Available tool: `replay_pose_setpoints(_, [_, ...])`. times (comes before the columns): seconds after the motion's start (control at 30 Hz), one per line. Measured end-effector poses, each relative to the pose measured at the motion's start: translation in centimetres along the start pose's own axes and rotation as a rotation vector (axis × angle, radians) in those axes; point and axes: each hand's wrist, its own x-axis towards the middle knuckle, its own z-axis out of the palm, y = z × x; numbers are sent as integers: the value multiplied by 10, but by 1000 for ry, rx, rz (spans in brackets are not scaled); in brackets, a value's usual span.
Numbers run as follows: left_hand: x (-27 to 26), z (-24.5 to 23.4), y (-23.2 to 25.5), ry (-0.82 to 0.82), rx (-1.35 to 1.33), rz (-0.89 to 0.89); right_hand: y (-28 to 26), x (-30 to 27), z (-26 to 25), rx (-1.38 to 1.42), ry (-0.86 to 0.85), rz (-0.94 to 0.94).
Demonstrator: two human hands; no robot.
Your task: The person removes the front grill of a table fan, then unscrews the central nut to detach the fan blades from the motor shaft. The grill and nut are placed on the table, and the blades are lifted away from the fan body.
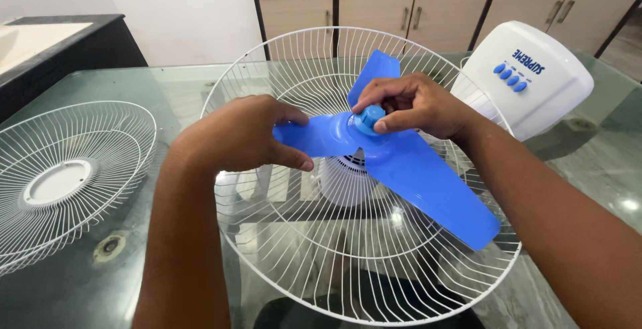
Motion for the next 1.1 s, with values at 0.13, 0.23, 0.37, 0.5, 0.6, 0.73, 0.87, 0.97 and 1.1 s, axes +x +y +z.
replay_pose_setpoints(0.13, [-3,1,7,46,-7,42,1,-14,4,9,43,-51])
replay_pose_setpoints(0.23, [-1,2,11,74,-32,105,0,-25,10,-55,112,-111])
replay_pose_setpoints(0.37, [-2,5,15,46,-22,5,-1,-37,17,-178,202,-113])
replay_pose_setpoints(0.5, [1,11,6,96,-40,152,-4,-39,25,-256,276,-132])
replay_pose_setpoints(0.6, [10,27,-11,196,48,280,6,-37,44,-339,376,-200])
replay_pose_setpoints(0.73, [29,37,-24,305,103,279,16,-29,56,-411,472,-290])
replay_pose_setpoints(0.87, [34,42,-37,343,82,281,27,-22,62,-390,519,-301])
replay_pose_setpoints(0.97, [37,49,-33,410,141,297,33,-22,67,-416,554,-356])
replay_pose_setpoints(1.1, [43,72,-11,568,125,184,34,-24,73,-448,595,-405])
